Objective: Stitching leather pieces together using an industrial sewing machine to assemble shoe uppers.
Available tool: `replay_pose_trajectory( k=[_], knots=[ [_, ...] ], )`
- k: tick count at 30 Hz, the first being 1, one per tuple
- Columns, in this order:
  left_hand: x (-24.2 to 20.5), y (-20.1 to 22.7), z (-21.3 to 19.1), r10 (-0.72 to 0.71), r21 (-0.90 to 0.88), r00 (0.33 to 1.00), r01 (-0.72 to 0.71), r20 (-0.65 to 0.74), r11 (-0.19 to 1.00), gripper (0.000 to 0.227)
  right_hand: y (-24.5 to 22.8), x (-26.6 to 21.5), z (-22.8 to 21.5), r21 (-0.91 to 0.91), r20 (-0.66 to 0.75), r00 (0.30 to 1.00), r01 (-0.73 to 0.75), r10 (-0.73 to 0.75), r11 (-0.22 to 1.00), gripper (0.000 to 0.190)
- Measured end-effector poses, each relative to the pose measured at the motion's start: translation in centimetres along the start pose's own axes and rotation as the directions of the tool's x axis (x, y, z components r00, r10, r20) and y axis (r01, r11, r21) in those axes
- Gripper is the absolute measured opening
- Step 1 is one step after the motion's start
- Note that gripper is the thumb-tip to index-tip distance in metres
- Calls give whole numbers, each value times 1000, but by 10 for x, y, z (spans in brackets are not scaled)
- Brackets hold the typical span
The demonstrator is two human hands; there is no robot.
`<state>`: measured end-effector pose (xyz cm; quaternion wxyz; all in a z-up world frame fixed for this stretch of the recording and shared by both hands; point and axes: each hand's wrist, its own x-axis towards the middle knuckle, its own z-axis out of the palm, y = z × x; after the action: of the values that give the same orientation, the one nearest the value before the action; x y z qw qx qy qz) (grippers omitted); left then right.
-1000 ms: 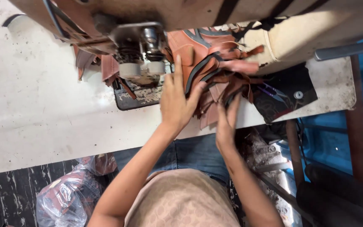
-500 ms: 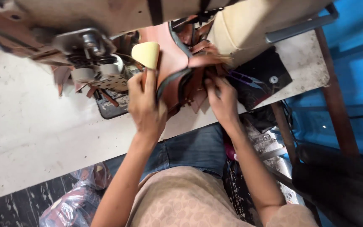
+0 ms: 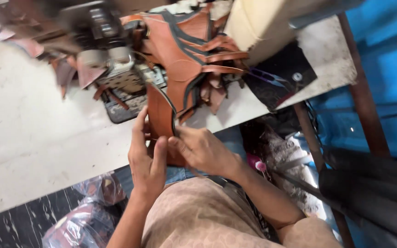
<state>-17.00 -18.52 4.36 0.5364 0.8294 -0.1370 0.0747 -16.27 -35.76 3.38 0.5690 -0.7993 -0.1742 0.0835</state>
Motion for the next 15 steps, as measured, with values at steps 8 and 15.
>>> replay_pose_trajectory(
  k=[8, 15],
  knots=[
    [29, -58, -99, -399, -449, 860, 235, -317, 862, 48, 93, 62, -54, 32, -547, 837, 39, -15, 999, 40],
    [79, -113, -143, -322, -192, 890, 272, -322, 943, 48, 342, 99, -229, 50, -768, 632, -104, 105, 993, 44]
  ],
)
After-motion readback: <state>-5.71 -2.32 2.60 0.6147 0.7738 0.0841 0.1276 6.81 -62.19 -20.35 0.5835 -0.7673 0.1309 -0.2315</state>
